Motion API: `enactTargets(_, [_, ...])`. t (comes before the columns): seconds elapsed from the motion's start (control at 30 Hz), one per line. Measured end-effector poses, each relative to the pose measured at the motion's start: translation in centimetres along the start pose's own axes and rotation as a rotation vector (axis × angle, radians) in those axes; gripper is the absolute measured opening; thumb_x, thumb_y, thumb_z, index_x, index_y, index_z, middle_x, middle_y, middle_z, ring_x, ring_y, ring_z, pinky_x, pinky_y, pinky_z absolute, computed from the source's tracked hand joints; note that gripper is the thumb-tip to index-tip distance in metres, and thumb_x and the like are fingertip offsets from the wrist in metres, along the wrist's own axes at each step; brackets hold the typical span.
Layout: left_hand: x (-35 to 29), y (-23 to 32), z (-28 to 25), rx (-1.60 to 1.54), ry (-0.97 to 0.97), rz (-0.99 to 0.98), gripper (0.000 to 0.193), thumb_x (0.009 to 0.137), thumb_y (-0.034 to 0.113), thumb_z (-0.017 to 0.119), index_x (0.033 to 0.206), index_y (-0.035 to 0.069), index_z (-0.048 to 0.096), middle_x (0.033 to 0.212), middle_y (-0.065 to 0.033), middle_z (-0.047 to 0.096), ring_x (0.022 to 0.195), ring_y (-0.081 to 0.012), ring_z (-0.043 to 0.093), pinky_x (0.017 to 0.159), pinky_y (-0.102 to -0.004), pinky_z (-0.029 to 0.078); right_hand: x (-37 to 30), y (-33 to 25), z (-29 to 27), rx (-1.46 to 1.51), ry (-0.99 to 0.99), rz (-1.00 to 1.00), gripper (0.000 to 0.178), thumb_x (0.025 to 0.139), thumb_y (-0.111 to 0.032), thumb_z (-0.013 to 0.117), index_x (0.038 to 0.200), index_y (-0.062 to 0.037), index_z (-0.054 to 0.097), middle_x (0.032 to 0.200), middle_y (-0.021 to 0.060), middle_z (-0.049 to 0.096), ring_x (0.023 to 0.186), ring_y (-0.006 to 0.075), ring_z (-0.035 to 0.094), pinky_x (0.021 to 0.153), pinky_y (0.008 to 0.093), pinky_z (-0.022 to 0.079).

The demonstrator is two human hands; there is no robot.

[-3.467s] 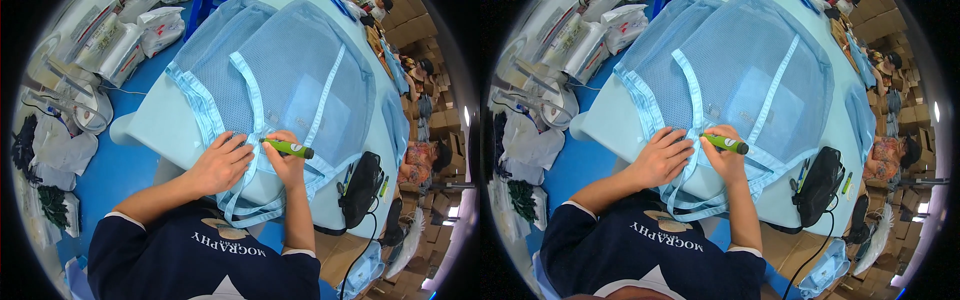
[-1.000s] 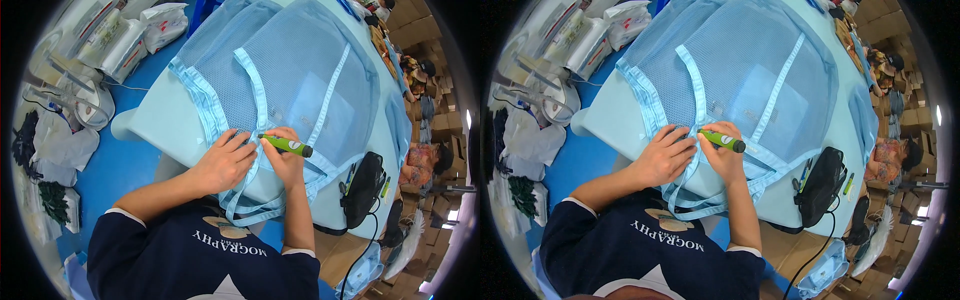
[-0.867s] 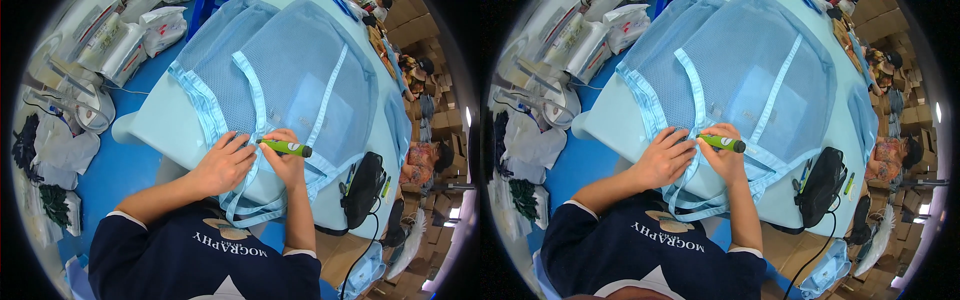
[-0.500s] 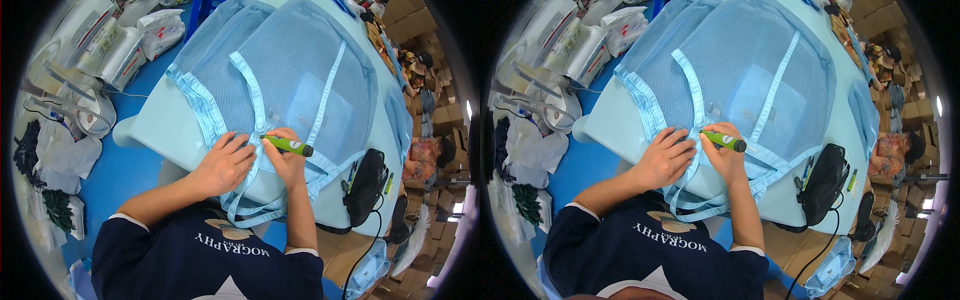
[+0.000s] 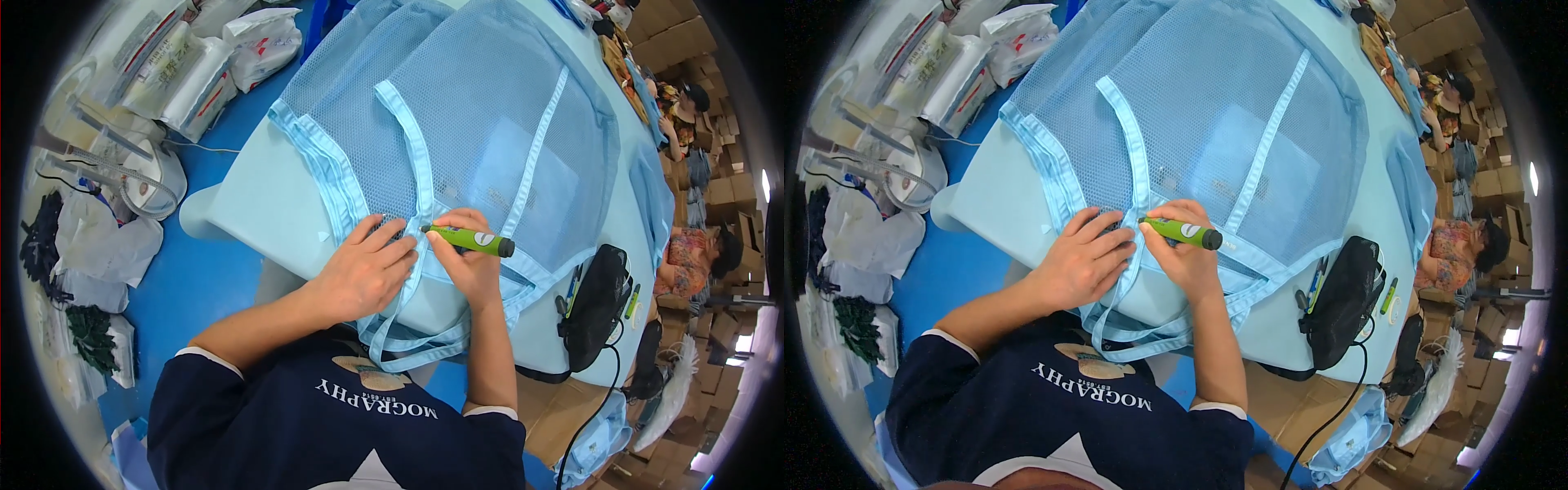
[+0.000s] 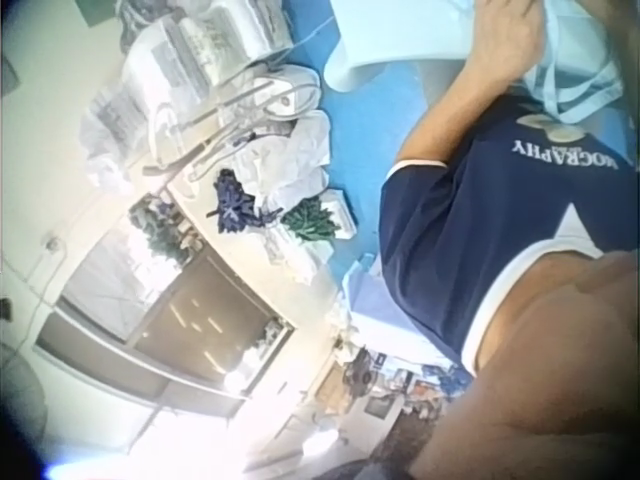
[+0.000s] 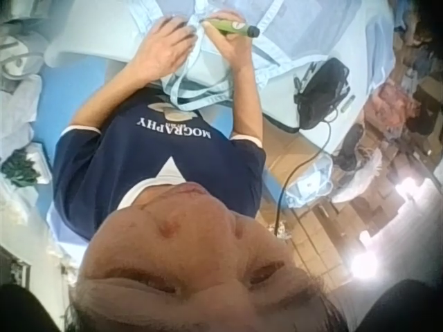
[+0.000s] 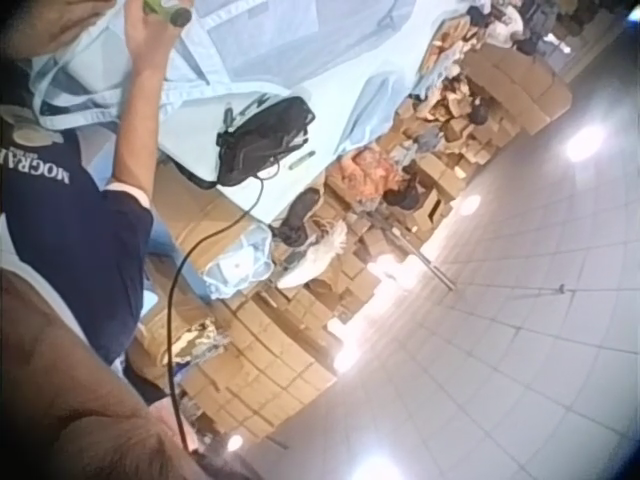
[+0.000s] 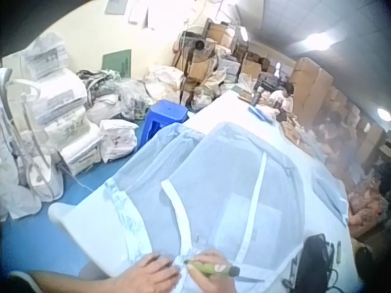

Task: Assembling and finishing blue mesh bags using a hand-held heat sealing tool.

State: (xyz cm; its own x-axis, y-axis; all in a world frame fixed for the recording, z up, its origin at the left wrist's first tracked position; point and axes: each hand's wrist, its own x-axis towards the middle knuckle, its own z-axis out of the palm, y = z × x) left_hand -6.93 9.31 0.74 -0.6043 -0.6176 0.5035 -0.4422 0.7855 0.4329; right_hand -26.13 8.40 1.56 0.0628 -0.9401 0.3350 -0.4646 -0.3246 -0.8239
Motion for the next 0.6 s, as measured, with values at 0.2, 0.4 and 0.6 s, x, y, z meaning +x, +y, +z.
enactTargets(0.2, [0.03, -0.02, -0.18, -0.004, 0.014, 0.008, 0.026, 0.073, 0.01, 0.066, 0.096, -0.002, 0.063, 0.108, -0.0109, 0.057, 0.112, -0.0301, 0.049, 0.096, -0.0465, 0.037, 0.12, 0.06, -0.33, -0.021, -0.035, 0.005, 0.015, 0.07, -0.001, 0.071, 0.083, -0.0026, 0.064, 0.081, 0.0079, 0.065, 0.083, 0.0233, 0.06, 0.069, 0.033, 0.049])
enactTargets(0.4, [0.01, 0.11, -0.03, -0.007, 0.021, -0.002, 0.026, 0.073, 0.009, 0.066, 0.096, -0.002, 0.063, 0.107, -0.0107, 0.057, 0.111, -0.0298, 0.05, 0.096, -0.0461, 0.037, -0.18, 0.45, -0.55, 0.049, 0.055, 0.0, 0.016, 0.069, -0.001, 0.071, 0.083, -0.0032, 0.064, 0.082, 0.009, 0.065, 0.083, 0.0224, 0.06, 0.069, 0.033, 0.049])
enactTargets(0.6, [0.06, 0.05, -0.14, -0.016, 0.02, -0.004, 0.025, 0.073, 0.009, 0.066, 0.095, -0.001, 0.063, 0.107, -0.0107, 0.057, 0.111, -0.0296, 0.05, 0.096, -0.0461, 0.037, -0.12, 0.09, -0.73, -0.019, -0.056, 0.044, 0.02, 0.07, 0.001, 0.071, 0.088, -0.002, 0.063, 0.09, 0.0113, 0.062, 0.089, 0.0206, 0.059, 0.076, 0.031, 0.048])
